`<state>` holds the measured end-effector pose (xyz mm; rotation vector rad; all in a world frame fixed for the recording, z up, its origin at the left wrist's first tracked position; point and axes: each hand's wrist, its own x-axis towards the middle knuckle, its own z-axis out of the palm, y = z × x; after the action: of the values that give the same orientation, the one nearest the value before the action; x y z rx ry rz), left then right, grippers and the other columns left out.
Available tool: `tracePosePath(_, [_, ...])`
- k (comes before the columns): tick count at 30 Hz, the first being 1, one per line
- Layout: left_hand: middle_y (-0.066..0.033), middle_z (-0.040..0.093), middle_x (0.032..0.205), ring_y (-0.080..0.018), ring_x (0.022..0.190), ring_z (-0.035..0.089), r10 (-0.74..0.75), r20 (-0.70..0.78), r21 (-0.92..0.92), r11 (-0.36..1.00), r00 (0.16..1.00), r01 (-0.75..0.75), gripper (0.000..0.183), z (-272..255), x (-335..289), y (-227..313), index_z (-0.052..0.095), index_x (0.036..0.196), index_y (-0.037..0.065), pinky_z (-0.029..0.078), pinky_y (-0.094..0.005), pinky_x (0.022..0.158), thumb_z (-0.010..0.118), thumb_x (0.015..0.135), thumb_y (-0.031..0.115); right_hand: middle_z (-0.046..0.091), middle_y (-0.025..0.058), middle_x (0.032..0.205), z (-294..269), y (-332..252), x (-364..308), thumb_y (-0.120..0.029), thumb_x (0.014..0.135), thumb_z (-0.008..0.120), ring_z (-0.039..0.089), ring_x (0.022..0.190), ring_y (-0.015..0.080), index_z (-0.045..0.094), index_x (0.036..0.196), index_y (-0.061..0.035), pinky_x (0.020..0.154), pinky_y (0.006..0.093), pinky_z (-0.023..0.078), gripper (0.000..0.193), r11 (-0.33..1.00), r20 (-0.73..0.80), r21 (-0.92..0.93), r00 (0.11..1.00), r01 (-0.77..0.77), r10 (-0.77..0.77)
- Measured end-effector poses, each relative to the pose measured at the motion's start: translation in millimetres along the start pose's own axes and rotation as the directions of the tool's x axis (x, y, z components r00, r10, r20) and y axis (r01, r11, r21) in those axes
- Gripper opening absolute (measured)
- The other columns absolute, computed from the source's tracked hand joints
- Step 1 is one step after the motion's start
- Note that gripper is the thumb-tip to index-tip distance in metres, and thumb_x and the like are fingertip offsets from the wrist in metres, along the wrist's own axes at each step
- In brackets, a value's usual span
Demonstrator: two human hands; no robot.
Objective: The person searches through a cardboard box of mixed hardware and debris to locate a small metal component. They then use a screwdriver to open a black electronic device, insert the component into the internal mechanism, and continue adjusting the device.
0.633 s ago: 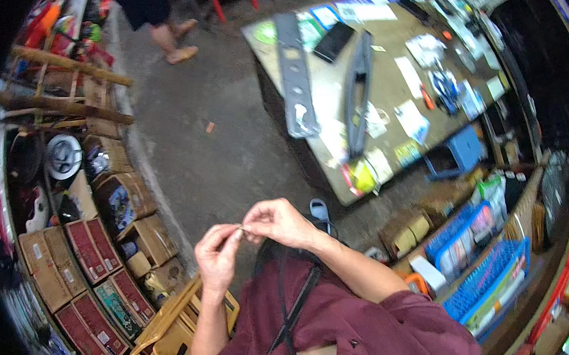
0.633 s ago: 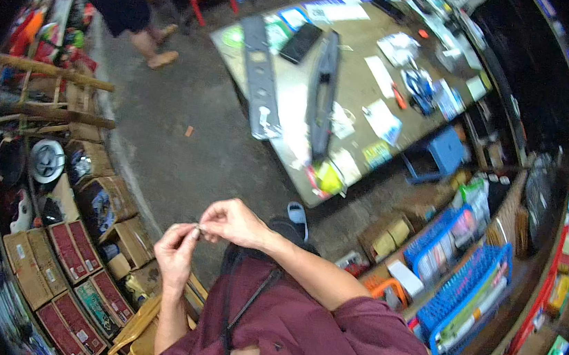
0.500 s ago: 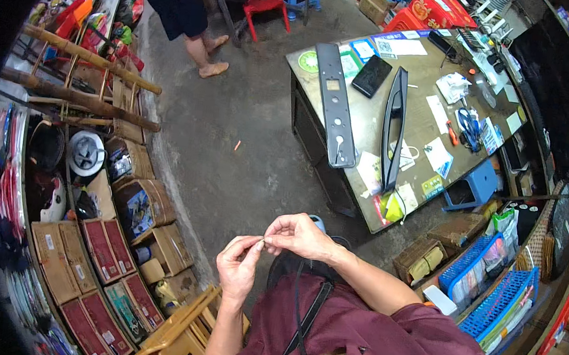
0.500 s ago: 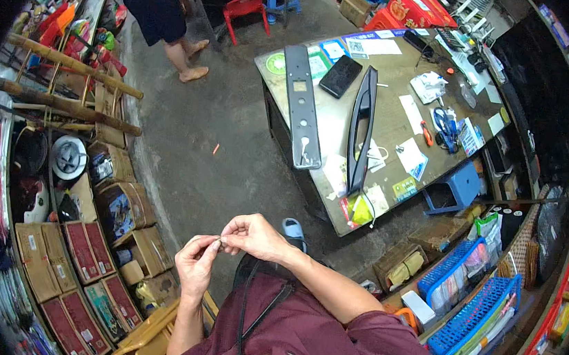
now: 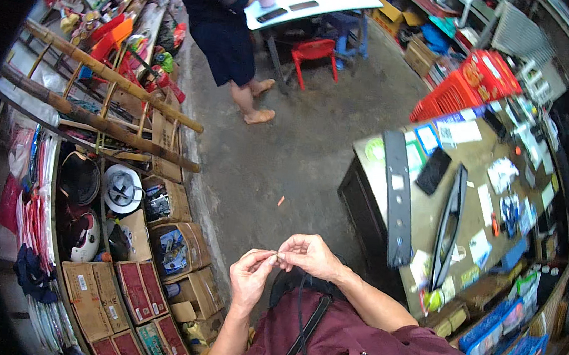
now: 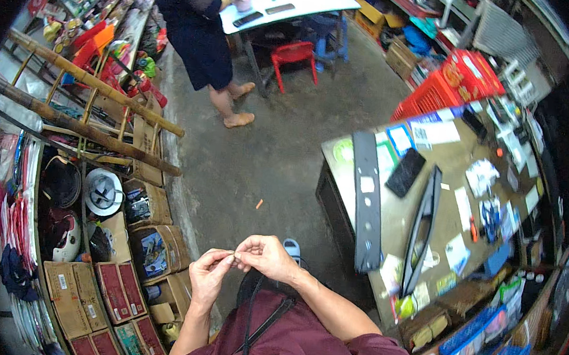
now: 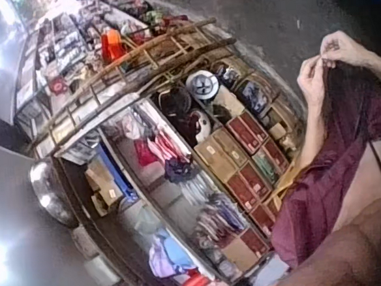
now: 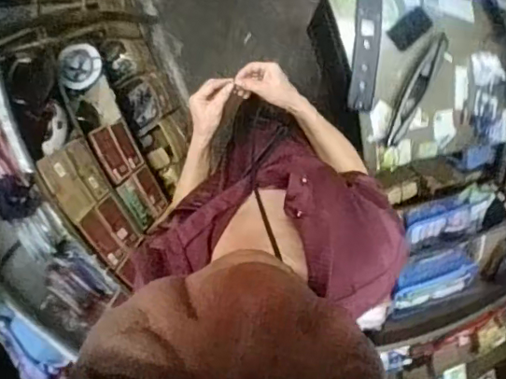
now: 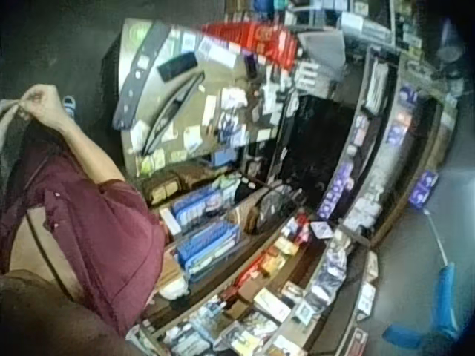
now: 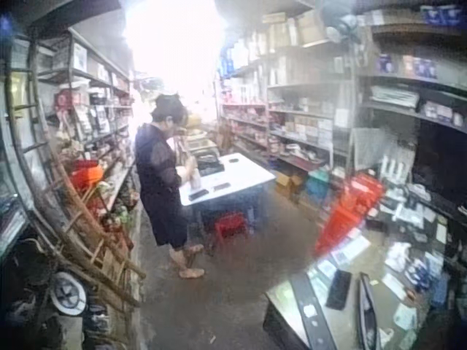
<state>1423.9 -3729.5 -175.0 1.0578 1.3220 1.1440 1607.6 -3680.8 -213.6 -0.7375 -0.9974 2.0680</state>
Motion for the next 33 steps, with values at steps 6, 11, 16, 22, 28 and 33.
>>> tracePosePath(6, [-0.0085,0.070,0.100,-0.0127,0.088,0.068,0.047,0.014,-0.070,0.997,0.999,-0.046,0.013,-23.5,107.6,23.9,0.073,0.103,-0.005,0.055,-0.0234,0.079,0.069,0.091,-0.005,0.071,0.0069,0.090,-17.1,-61.2,101.8,-0.011,0.099,0.066,0.068,0.080,0.0113,0.067,0.102,0.0016,0.072,0.0263,0.057,0.013,0.995,0.032,-0.098,0.999,-0.026,0.029])
tracePosePath(11, [-0.0080,0.070,0.099,-0.0129,0.087,0.068,0.027,0.084,-0.061,0.998,0.996,-0.022,0.012,-36.6,216.9,30.3,0.074,0.102,-0.004,0.055,-0.0237,0.077,0.069,0.091,-0.004,0.072,0.0076,0.092,-44.1,-98.1,185.2,-0.011,0.099,0.066,0.069,0.082,0.0123,0.067,0.103,0.0017,0.074,0.0268,0.057,0.013,0.993,-0.082,-0.110,0.996,-0.038,0.029])
tracePosePath(16, [-0.0082,0.070,0.102,-0.0146,0.090,0.068,0.092,0.266,0.154,0.979,0.960,-0.136,0.015,-48.5,349.0,43.8,0.073,0.106,-0.004,0.055,-0.0257,0.080,0.069,0.093,-0.001,0.072,0.0089,0.088,-80.1,-133.9,275.4,-0.008,0.097,0.066,0.069,0.078,0.0145,0.068,0.100,0.0022,0.073,0.0280,0.057,0.011,0.990,-0.270,-0.140,0.961,0.018,-0.056])
tracePosePath(22, [-0.0068,0.067,0.109,-0.0139,0.099,0.067,0.011,0.400,-0.013,1.000,0.916,-0.007,0.025,-31.9,481.0,81.3,0.068,0.119,-0.002,0.055,-0.0267,0.086,0.068,0.095,0.003,0.073,0.0097,0.086,-140.1,-201.2,337.2,-0.007,0.096,0.067,0.070,0.075,0.0160,0.068,0.101,0.0015,0.070,0.0301,0.059,0.010,0.982,-0.485,-0.073,0.854,0.175,-0.188])
tracePosePath(28, [-0.0053,0.068,0.098,-0.0119,0.090,0.067,0.070,0.479,0.128,0.981,0.875,-0.148,0.021,24.9,601.3,88.3,0.070,0.113,-0.001,0.053,-0.0252,0.080,0.069,0.094,0.007,0.072,0.0102,0.085,-239.9,-251.5,382.0,-0.008,0.094,0.069,0.069,0.072,0.0169,0.068,0.097,0.0012,0.067,0.0305,0.058,0.010,0.954,-0.643,-0.073,0.717,0.291,-0.268])
tracePosePath(33, [-0.0070,0.067,0.093,-0.0143,0.084,0.066,0.036,0.484,0.215,0.964,0.874,-0.159,0.021,110.2,707.7,93.7,0.071,0.109,-0.003,0.052,-0.0287,0.077,0.068,0.093,0.010,0.071,0.0099,0.083,-344.7,-315.3,422.1,-0.007,0.094,0.067,0.069,0.072,0.0164,0.068,0.096,0.0014,0.067,0.0304,0.058,0.009,0.955,-0.673,-0.083,0.690,0.285,-0.265])
